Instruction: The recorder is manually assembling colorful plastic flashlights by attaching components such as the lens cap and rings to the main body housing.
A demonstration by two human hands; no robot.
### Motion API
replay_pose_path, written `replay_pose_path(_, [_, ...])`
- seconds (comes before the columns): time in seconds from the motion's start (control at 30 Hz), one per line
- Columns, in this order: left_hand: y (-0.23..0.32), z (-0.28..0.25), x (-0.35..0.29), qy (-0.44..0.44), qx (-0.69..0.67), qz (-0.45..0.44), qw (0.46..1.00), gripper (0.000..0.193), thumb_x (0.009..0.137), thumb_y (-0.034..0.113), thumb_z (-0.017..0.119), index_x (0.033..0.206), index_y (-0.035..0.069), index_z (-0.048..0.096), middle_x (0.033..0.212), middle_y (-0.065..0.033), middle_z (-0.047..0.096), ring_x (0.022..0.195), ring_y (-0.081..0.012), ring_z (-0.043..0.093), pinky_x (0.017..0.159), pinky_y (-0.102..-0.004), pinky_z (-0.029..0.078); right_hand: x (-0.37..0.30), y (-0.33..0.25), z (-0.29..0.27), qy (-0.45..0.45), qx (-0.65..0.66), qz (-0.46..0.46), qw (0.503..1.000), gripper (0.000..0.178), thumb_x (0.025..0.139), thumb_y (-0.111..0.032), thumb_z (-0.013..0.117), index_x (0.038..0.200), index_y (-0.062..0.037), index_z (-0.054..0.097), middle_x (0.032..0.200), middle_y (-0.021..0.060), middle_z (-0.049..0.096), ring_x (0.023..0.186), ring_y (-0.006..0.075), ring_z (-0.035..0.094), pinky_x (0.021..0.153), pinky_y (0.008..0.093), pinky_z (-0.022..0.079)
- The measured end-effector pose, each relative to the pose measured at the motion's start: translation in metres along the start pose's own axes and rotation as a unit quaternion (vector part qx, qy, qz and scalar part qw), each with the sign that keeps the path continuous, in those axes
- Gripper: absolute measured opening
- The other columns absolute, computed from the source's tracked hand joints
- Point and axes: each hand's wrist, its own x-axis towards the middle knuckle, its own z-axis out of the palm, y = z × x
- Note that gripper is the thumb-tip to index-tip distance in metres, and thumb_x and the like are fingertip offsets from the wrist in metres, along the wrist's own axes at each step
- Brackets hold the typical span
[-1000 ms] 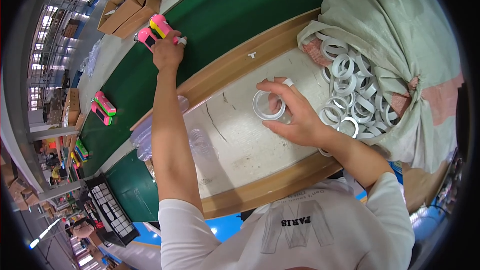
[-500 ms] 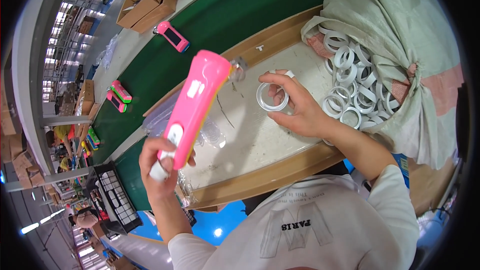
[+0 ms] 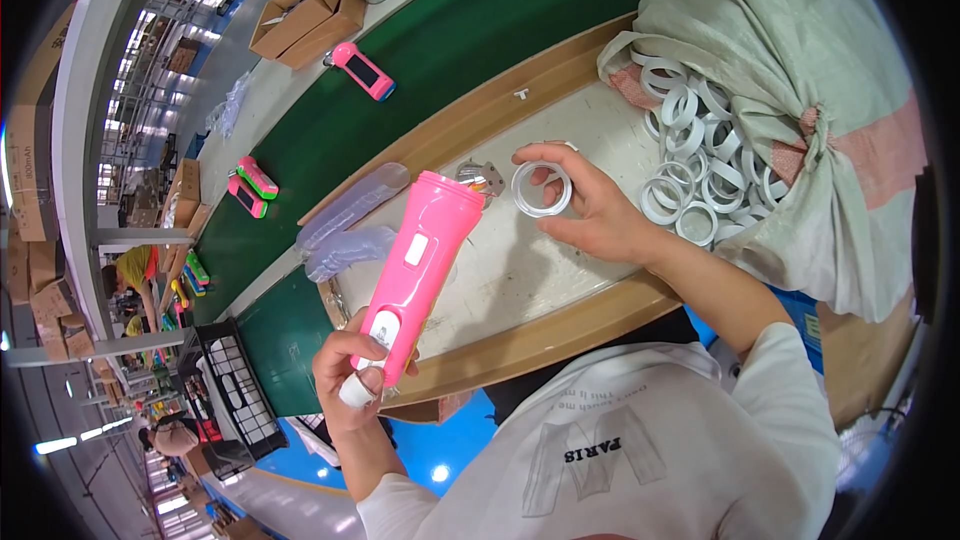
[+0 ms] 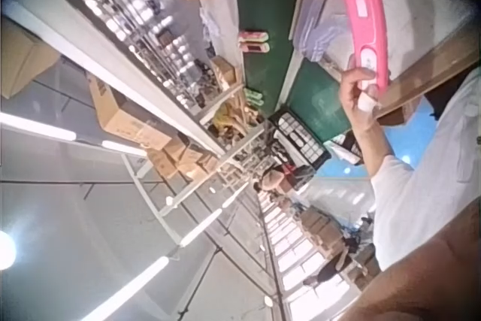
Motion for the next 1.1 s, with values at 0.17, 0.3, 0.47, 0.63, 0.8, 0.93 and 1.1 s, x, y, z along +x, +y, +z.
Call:
replay_pose_path(0.17, [-0.001, 0.005, 0.006, -0.019, -0.019, 0.0, 1.0, 0.024, 0.081, 0.019, 0.068, 0.093, 0.001, 0.057, 0.105, -0.0285, 0.057, 0.078, -0.031, 0.066, 0.058, -0.0352, 0.057, 0.002, -0.004, -0.001, 0.003, -0.04, 0.003, 0.999, 0.065, 0.075, 0.006, 0.063, 0.134, -0.0067, 0.041, 0.131, 0.0067, 0.043, 0.111, 0.0163, 0.047, 0.092, 0.0289, 0.041])
replay_pose_path(0.3, [-0.002, 0.007, 0.01, -0.041, -0.071, -0.013, 0.997, 0.023, 0.08, 0.017, 0.067, 0.093, 0.002, 0.057, 0.101, -0.0278, 0.058, 0.074, -0.0302, 0.066, 0.058, -0.0354, 0.057, 0.003, -0.005, -0.001, -0.006, -0.03, 0.019, 0.999, 0.067, 0.074, 0.006, 0.064, 0.136, -0.006, 0.039, 0.132, 0.0087, 0.043, 0.118, 0.0182, 0.047, 0.098, 0.0305, 0.04])
replay_pose_path(0.47, [-0.008, -0.001, 0.008, -0.014, -0.079, -0.106, 0.991, 0.024, 0.076, 0.014, 0.067, 0.096, 0.002, 0.057, 0.102, -0.0234, 0.059, 0.077, -0.0279, 0.064, 0.065, -0.0363, 0.056, 0.002, -0.001, 0.0, -0.023, 0.089, 0.018, 0.996, 0.07, 0.074, 0.007, 0.07, 0.134, -0.004, 0.036, 0.131, 0.0108, 0.044, 0.122, 0.0198, 0.047, 0.106, 0.033, 0.037])
replay_pose_path(0.63, [0.009, -0.005, 0.008, -0.025, 0.045, -0.145, 0.988, 0.039, 0.071, 0.006, 0.062, 0.109, -0.002, 0.056, 0.109, -0.0167, 0.057, 0.086, -0.0235, 0.063, 0.069, -0.033, 0.055, 0.001, -0.006, -0.003, -0.038, 0.026, 0.027, 0.999, 0.06, 0.074, 0.004, 0.072, 0.126, -0.0043, 0.043, 0.129, 0.011, 0.046, 0.119, 0.0201, 0.049, 0.103, 0.0327, 0.04])
replay_pose_path(0.8, [0.03, -0.004, 0.015, -0.038, 0.081, -0.135, 0.987, 0.041, 0.07, 0.003, 0.061, 0.11, -0.003, 0.055, 0.108, -0.0154, 0.056, 0.085, -0.022, 0.062, 0.07, -0.0308, 0.054, -0.002, -0.017, -0.008, -0.016, -0.16, -0.088, 0.983, 0.049, 0.072, -0.004, 0.074, 0.116, -0.0079, 0.053, 0.127, 0.0127, 0.052, 0.116, 0.027, 0.053, 0.096, 0.0355, 0.044])
replay_pose_path(0.93, [0.034, 0.003, 0.019, -0.055, 0.083, -0.124, 0.987, 0.04, 0.07, 0.003, 0.06, 0.109, -0.003, 0.056, 0.105, -0.0151, 0.056, 0.084, -0.0216, 0.062, 0.07, -0.0309, 0.054, -0.013, -0.027, -0.01, 0.002, -0.174, -0.084, 0.981, 0.049, 0.072, -0.006, 0.074, 0.116, -0.0091, 0.053, 0.127, 0.0125, 0.052, 0.119, 0.0283, 0.05, 0.098, 0.0364, 0.042])
replay_pose_path(1.1, [0.033, 0.013, 0.016, -0.076, 0.078, -0.126, 0.986, 0.04, 0.071, 0.003, 0.061, 0.109, -0.003, 0.056, 0.108, -0.0139, 0.055, 0.087, -0.0207, 0.061, 0.07, -0.0304, 0.054, -0.029, -0.042, -0.013, 0.016, -0.175, -0.067, 0.982, 0.057, 0.073, -0.005, 0.073, 0.125, -0.0075, 0.049, 0.126, 0.0125, 0.051, 0.118, 0.0286, 0.05, 0.1, 0.0362, 0.04])
